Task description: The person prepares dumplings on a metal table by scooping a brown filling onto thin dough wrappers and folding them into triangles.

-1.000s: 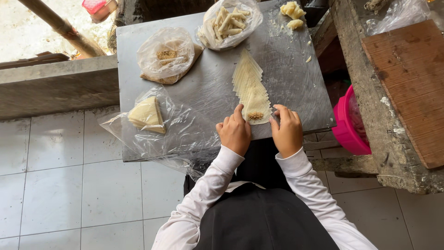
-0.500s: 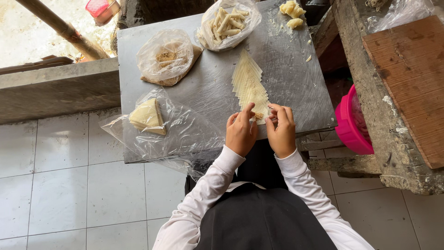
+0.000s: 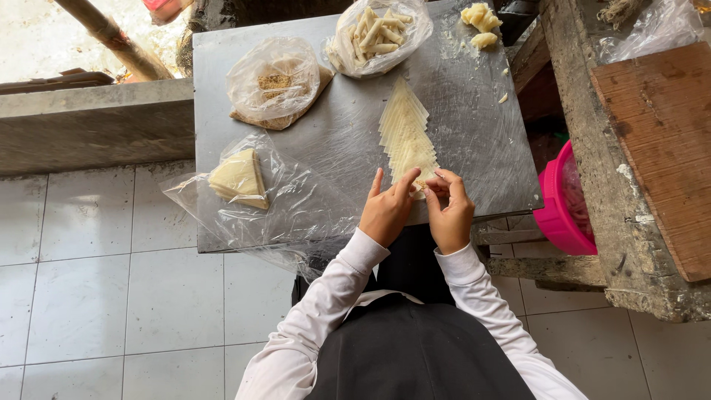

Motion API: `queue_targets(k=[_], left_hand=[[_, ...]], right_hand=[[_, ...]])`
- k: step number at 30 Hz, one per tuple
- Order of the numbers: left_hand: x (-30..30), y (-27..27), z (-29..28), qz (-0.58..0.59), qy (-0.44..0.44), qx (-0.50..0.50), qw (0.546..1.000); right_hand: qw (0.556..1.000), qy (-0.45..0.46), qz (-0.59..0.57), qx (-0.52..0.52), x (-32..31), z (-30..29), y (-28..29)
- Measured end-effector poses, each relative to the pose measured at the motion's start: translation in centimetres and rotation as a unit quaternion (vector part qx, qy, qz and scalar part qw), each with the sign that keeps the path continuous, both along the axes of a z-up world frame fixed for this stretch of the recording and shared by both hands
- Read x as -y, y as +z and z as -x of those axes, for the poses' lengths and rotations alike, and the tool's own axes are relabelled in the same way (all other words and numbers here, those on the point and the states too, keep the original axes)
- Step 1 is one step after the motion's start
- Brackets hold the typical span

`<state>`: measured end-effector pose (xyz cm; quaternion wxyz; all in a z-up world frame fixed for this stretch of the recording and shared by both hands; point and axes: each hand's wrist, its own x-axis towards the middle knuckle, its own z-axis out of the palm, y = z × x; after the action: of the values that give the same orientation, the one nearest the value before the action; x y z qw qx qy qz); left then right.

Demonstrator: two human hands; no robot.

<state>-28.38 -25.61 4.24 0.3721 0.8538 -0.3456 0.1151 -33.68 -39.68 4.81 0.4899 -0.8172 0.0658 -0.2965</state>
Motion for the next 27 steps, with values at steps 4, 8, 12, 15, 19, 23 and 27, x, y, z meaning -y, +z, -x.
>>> queue_targets(k=[4, 8, 12, 15, 19, 23, 27], left_hand=[[0.0, 0.6, 0.1, -0.035, 0.016, 0.032, 0.999], [0.1, 0.9, 0.2, -0.039, 0.034, 0.046, 0.998], [0.4, 1.1, -0.4, -0.006, 0.046, 0.058, 0.997], [0.4, 1.4, -0.9, 0.004, 0.021, 0.024, 0.999], [0.4, 1.5, -1.8, 0.001, 0.008, 0.003, 1.0], [1.0, 1.6, -2.9, 0.013, 0.05, -0.114, 0.992], [0.9, 1.7, -3.4, 0.014, 0.047, -0.12, 0.992]], right_hand=[[0.999, 0.033, 0.02, -0.002, 0.1, 0.1, 0.5], [0.993, 0.073, 0.097, -0.008, 0.5, 0.0, 1.2], [0.982, 0.125, 0.134, -0.033, 2.0, -0.2, 1.9], [0.976, 0.123, 0.181, 0.013, 2.6, -1.0, 1.7], [0.98, 0.155, 0.109, -0.055, 3.4, -2.5, 2.0], [0.972, 0.181, 0.097, -0.117, 3.7, -4.4, 2.9], [0.965, 0.191, 0.113, -0.139, 4.1, -4.4, 3.0]])
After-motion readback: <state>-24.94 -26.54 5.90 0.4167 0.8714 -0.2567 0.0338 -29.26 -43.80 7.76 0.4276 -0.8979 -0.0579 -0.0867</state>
